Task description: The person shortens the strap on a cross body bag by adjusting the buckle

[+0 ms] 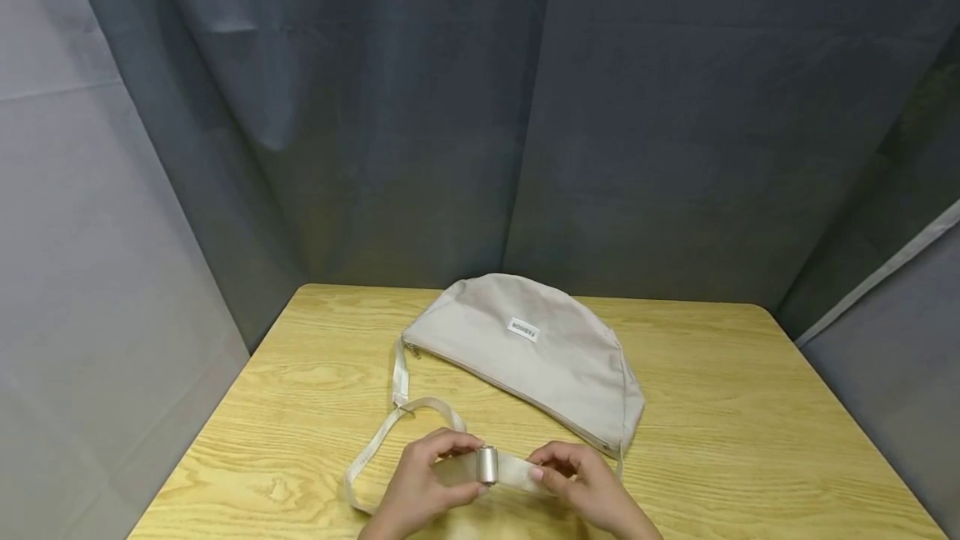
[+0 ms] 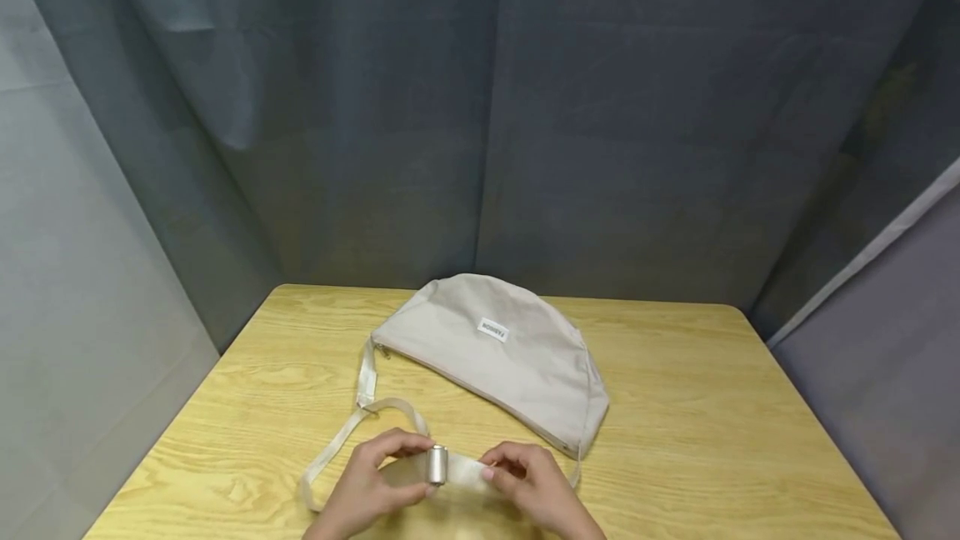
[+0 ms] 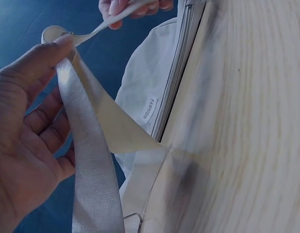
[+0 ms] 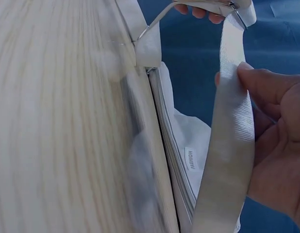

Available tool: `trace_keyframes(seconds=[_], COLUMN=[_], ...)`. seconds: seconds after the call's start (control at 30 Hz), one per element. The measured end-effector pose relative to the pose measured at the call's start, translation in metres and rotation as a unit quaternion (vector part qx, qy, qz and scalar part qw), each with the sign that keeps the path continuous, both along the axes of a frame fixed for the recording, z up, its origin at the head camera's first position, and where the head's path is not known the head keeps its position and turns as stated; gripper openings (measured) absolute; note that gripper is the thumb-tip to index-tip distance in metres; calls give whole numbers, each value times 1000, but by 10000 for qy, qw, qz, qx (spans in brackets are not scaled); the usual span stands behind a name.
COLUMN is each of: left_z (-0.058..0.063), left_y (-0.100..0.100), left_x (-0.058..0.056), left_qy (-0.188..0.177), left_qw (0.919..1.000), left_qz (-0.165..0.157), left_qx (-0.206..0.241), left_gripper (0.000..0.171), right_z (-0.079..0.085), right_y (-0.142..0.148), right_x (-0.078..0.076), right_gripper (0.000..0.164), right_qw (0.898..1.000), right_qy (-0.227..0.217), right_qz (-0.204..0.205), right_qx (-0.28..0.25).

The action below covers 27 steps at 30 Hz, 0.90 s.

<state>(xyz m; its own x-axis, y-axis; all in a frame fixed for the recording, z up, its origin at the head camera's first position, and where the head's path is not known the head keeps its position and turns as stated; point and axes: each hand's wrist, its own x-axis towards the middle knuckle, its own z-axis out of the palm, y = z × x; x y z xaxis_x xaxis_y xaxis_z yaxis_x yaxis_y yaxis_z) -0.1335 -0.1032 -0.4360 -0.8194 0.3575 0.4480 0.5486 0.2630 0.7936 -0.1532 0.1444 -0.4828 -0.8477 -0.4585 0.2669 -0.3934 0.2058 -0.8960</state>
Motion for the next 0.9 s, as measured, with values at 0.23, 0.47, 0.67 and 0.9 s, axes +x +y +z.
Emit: trace_keyframes(seconds=[0.23,0.47,0.67,0.9], left_z=[-2,-5,-6,-6], left_y=[0,1,3,2], left_x=[-1,-1,-1,-1], left_qy=[-43,-56,-201,-189], left_qw=[10000,10000,9998,9998], left_qz=[-31,24,23,46], left_qx=[5,11,6,-48], left_gripper=[38,37,37,37], right_z=[0,11,15,2], right_y=[-2,-14,-27,-22], right_x=[0,0,-2,-8], right_gripper=[7,9,9,14], right_qw=[9997,9995,9988,9989], right_qy=[197,43,-6,-326], right_qz=[-41,33,179,97], right_qx=[-134,-296,-448,-316])
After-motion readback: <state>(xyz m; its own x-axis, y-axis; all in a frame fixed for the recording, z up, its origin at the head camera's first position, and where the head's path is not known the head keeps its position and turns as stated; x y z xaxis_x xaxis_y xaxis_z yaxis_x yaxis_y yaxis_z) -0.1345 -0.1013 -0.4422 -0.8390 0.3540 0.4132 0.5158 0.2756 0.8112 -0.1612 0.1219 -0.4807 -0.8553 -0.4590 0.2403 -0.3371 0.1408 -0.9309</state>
